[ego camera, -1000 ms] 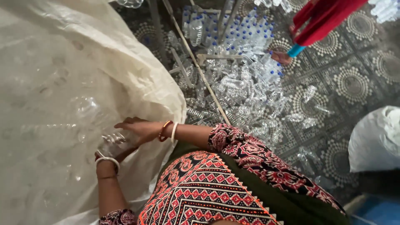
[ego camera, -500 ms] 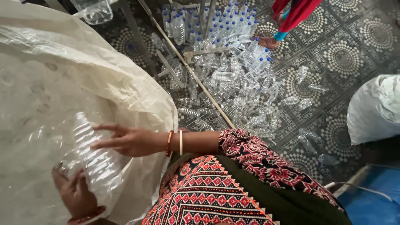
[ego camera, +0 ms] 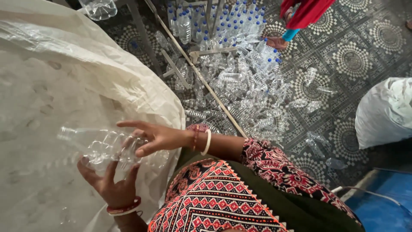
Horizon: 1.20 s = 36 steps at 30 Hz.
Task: The person repeatedly picks up empty plastic water bottles from a large white sack and places them onto a metal rack. The action is continuous and repetitive, with the person handling the bottles one by one or in small groups.
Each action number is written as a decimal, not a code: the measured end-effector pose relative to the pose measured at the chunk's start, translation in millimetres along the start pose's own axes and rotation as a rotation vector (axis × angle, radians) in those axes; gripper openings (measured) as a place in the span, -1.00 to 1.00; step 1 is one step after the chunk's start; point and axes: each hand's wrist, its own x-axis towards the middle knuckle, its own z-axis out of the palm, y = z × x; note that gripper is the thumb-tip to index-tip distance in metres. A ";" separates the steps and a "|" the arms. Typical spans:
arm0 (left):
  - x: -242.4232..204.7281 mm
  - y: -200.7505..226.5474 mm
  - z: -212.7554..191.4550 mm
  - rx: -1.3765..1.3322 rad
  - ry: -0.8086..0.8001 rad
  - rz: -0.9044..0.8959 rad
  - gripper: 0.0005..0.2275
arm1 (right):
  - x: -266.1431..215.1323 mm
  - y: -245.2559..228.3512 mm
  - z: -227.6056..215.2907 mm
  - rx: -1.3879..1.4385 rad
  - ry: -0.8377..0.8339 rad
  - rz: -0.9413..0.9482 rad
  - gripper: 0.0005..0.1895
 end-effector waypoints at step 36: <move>-21.2 24.6 -18.7 0.077 0.192 0.136 -0.79 | 101.0 -128.0 -107.2 -1.071 0.976 -1.119 -0.47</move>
